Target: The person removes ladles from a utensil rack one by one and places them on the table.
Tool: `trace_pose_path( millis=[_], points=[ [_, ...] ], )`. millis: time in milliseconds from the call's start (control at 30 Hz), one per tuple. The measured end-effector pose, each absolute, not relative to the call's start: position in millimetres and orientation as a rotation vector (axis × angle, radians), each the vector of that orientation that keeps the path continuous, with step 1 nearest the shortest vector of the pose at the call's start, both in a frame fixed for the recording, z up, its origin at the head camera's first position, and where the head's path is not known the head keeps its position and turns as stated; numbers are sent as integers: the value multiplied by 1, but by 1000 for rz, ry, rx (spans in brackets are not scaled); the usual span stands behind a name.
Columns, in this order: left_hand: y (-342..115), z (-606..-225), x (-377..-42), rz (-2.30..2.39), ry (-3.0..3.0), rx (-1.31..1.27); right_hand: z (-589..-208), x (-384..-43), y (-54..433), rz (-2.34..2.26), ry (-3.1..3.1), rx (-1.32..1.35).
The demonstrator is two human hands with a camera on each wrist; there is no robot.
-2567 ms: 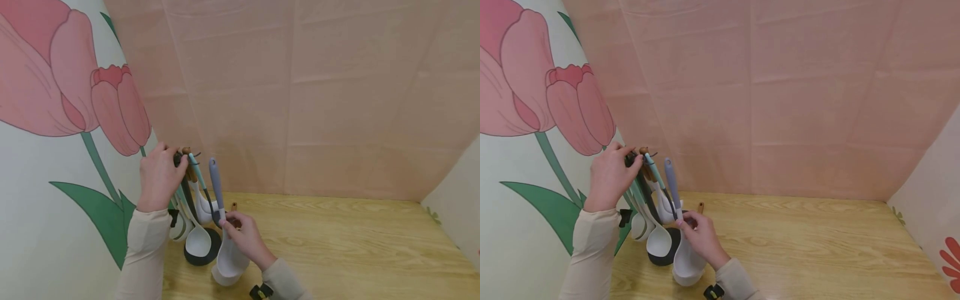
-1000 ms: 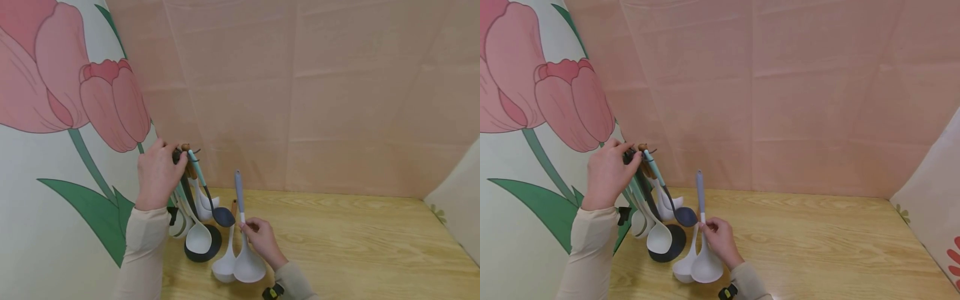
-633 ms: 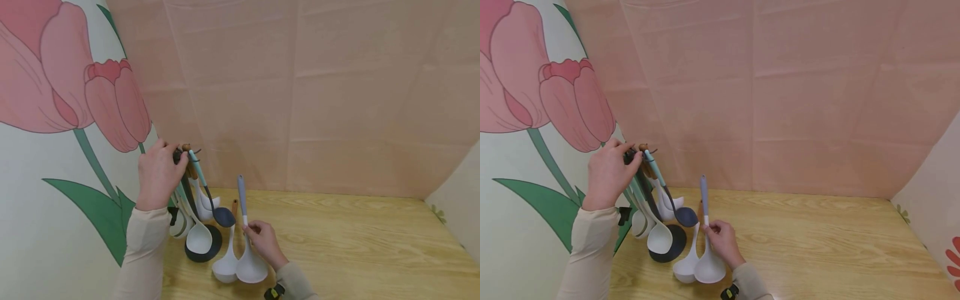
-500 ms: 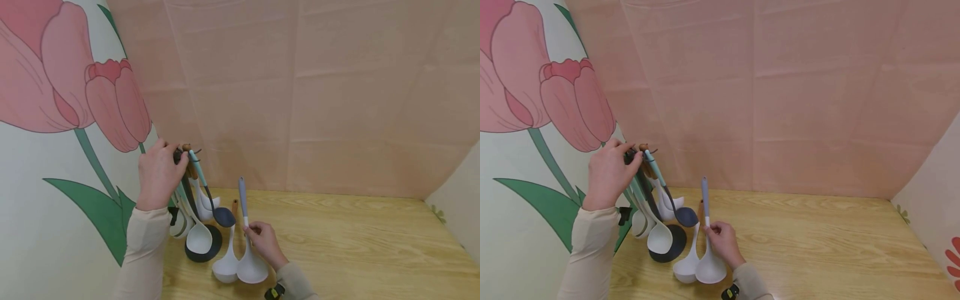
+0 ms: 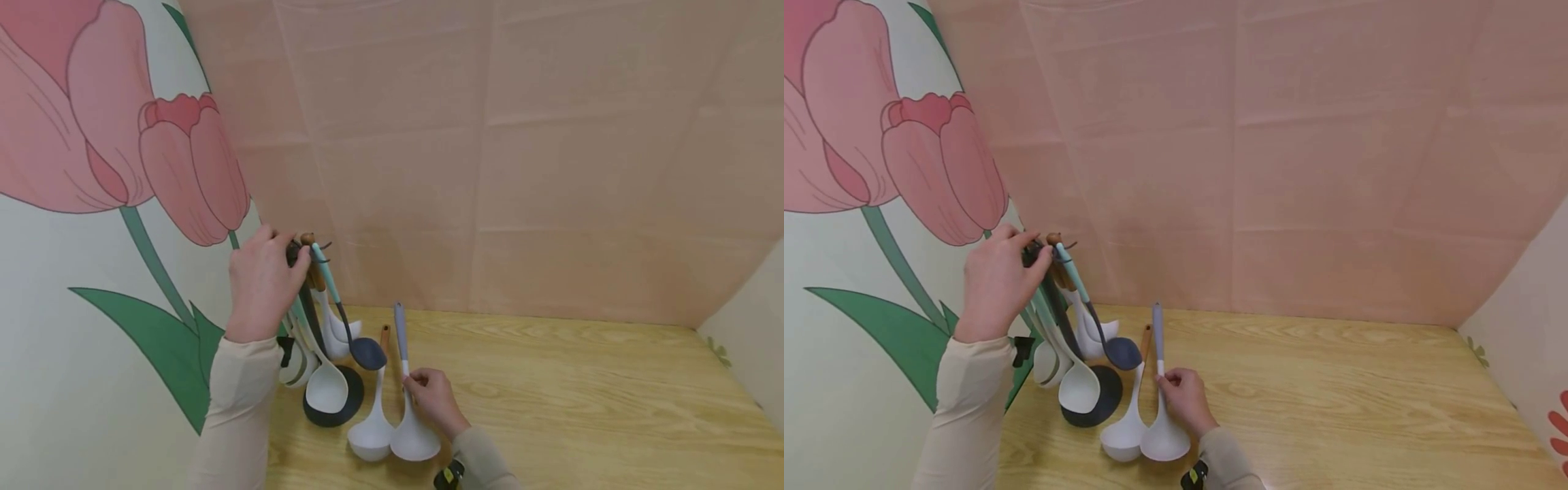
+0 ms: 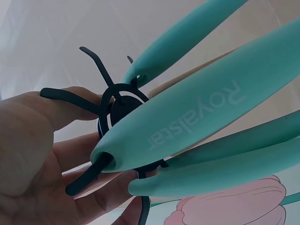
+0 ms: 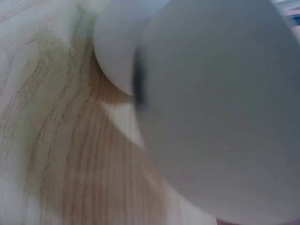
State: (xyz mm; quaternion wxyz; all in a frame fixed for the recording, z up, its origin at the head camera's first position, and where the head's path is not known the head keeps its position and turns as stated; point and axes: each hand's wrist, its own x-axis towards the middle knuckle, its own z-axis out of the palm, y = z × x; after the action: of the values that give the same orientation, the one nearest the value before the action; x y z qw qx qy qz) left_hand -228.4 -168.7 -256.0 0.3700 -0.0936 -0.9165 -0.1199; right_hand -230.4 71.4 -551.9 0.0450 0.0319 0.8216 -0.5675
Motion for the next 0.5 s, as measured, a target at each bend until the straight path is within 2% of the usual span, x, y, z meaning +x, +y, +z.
trace_pose_path(
  millis=[500],
  points=[
    [-157, -258, -233, -290, -2348, -217, -574, -251, 80, -1662, 2505, 162]
  ],
)
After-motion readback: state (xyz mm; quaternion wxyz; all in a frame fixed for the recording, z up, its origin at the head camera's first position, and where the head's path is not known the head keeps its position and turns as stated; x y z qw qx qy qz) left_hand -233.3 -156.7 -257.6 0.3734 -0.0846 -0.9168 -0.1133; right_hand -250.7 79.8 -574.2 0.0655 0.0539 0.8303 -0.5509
